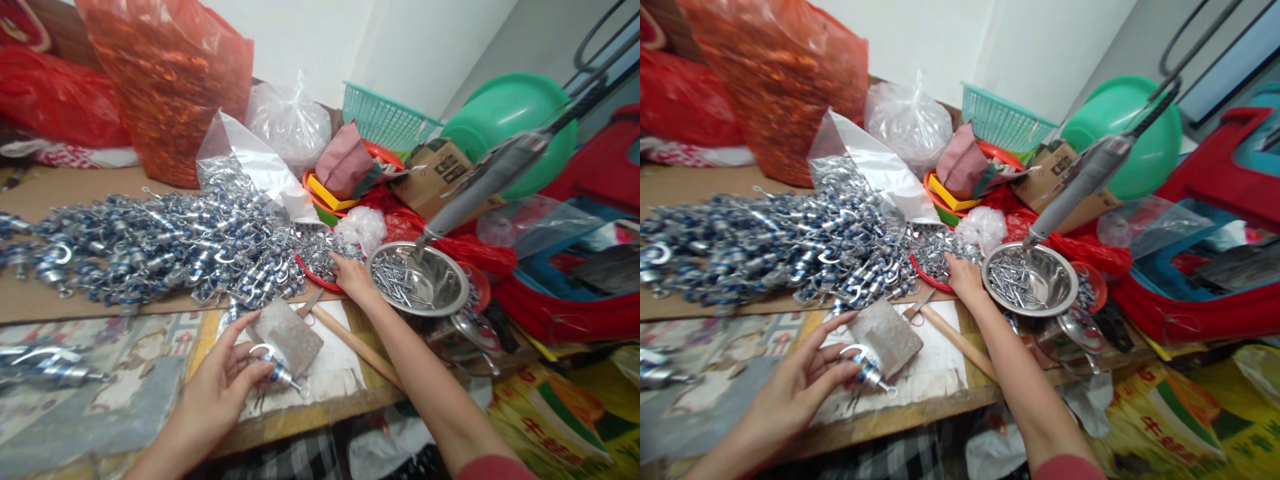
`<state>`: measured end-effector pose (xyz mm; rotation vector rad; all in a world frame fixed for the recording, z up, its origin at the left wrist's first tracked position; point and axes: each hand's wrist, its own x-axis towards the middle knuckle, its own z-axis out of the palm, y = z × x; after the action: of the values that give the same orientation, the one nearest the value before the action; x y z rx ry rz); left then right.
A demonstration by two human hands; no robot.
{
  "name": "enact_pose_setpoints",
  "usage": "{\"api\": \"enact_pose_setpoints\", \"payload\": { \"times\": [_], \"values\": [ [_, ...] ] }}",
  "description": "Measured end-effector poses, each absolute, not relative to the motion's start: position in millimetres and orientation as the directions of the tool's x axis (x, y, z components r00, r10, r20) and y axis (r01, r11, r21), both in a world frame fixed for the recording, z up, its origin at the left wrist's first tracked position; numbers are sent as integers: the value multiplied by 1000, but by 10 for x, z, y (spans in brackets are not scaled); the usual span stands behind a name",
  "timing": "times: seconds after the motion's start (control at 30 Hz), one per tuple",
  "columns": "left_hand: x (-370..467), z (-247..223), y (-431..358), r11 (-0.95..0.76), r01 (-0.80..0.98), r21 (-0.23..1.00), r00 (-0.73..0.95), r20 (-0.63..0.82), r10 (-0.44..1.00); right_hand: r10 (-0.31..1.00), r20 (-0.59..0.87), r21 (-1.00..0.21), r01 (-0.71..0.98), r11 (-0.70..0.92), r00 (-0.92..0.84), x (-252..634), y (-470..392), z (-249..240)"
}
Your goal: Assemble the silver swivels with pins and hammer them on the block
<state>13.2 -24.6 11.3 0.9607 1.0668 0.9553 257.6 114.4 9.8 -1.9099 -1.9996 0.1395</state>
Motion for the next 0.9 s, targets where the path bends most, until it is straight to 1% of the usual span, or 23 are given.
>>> {"api": "enact_pose_setpoints", "payload": {
  "times": [0.13, 0.3, 0.4, 0.43, 0.47, 0.53, 0.6, 0.63, 0.73, 0.9],
  "values": [
    [86, 47, -205, 313, -161, 936, 235, -272, 933, 985, 170, -345, 935, 80, -21, 2561, 1237, 69],
    [77, 15, -190, 301, -182, 936, 234, -256, 938, 980, 174, -486, 858, 166, -91, 2403, 912, 231],
    [87, 17, -187, 303, -209, 930, 230, -254, 939, 956, 178, -598, 746, 292, -231, 2171, 468, 352],
    [88, 17, -185, 306, -215, 928, 228, -257, 939, 922, 226, -633, 672, 384, -314, 2091, 314, 388],
    [88, 17, -183, 309, -218, 926, 228, -259, 938, 879, 271, -620, 628, 471, -392, 2020, 173, 421],
    [86, 12, -181, 311, -213, 926, 233, -261, 937, 799, 315, -545, 591, 594, -512, 1917, -39, 473],
    [84, 3, -182, 301, -205, 931, 232, -253, 939, 774, 276, -468, 623, 626, -570, 1866, -133, 506],
    [85, -1, -183, 294, -203, 934, 229, -246, 942, 775, 249, -451, 638, 624, -581, 1855, -140, 514],
    [93, -6, -187, 274, -201, 940, 218, -230, 949, 782, 211, -465, 643, 608, -587, 1829, -64, 499],
    [95, 10, -185, 269, -220, 938, 245, -214, 946, 801, 220, -575, 589, 567, -556, 1695, 66, 346]
  ]
}}
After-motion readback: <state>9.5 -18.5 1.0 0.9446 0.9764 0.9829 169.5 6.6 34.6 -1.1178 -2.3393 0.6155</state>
